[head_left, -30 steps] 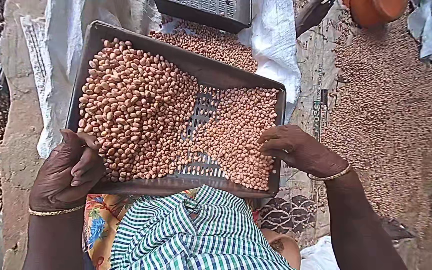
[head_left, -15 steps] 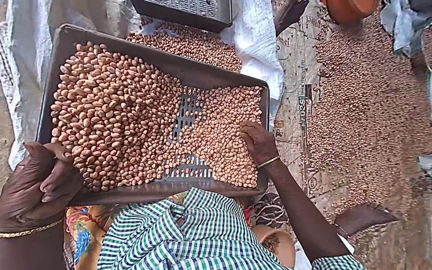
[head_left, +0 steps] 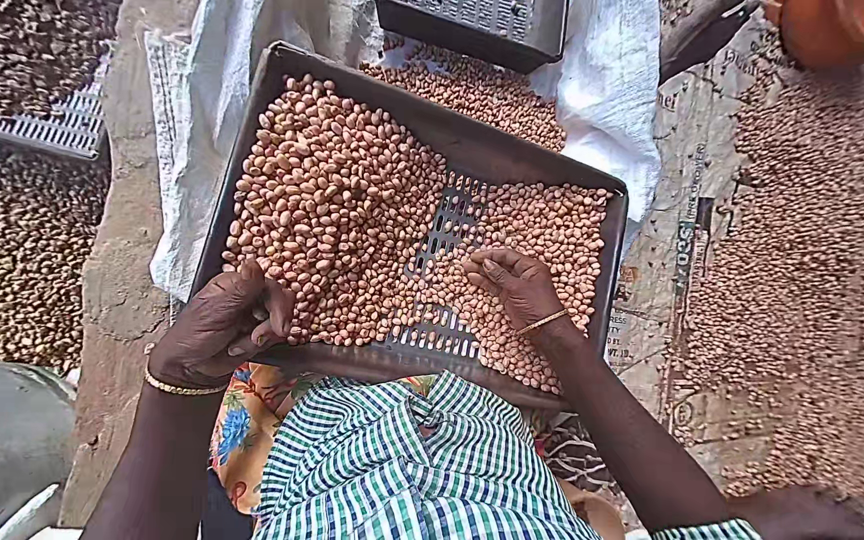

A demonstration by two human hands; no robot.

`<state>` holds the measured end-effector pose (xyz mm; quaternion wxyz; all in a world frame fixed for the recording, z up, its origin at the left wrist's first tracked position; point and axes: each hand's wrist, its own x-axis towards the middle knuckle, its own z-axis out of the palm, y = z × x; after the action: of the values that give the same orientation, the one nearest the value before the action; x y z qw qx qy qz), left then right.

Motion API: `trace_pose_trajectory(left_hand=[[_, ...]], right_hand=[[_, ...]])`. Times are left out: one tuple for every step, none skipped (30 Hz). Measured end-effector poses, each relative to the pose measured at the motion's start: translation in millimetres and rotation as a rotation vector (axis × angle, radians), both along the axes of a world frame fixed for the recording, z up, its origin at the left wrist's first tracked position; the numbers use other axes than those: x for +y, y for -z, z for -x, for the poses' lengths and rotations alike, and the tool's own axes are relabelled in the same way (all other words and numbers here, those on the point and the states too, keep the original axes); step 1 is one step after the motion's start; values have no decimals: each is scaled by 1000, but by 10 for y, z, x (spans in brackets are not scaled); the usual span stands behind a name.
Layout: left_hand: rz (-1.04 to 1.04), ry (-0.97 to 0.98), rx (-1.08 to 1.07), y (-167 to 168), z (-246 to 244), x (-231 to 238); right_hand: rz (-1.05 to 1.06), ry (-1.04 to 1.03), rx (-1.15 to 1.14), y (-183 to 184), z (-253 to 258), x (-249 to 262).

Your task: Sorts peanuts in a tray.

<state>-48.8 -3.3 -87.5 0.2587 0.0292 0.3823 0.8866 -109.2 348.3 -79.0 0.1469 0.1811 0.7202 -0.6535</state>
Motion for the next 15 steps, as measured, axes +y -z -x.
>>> trace_pose_trajectory(left_hand=[[-21,-27,5,-1,-4,8],[-19,-57,9,-5,-15,18],[-15,-82,7,-12,-24,21],[-17,-100,2,-21,-23,19],[-23,-109,-4,-27,-17,11],[-29,-111,-13,-32,-22,10],[-31,-108,-12,-28,-25,14],[-35,-109,-5,-27,-22,19],[-42,-114,-1,-30,-20,24],[-48,-123,-6,-32,-21,32],[-57,-134,-15,-32,-23,35],[-61,-138,-21,-33,-30,32],[-58,-141,-22,-37,-34,29],[-58,-140,-20,-39,-33,26],[-56,-141,-19,-41,-24,30]], right_hand=[[-31,43,55,48,33,120],[-77,95,144,86,102,205],[-114,118,242,118,157,251],[-109,91,317,117,170,225],[-49,15,341,90,122,118],[45,-88,285,45,-5,-35],[158,-175,180,22,-137,-201],[256,-217,53,29,-236,-353],[305,-205,-54,62,-288,-460],[310,-148,-106,108,-278,-498],[288,-49,-103,150,-200,-483],[241,53,-46,184,-84,-429],[160,114,61,213,42,-359],[49,97,180,233,122,-282],[-81,3,294,229,147,-229]])
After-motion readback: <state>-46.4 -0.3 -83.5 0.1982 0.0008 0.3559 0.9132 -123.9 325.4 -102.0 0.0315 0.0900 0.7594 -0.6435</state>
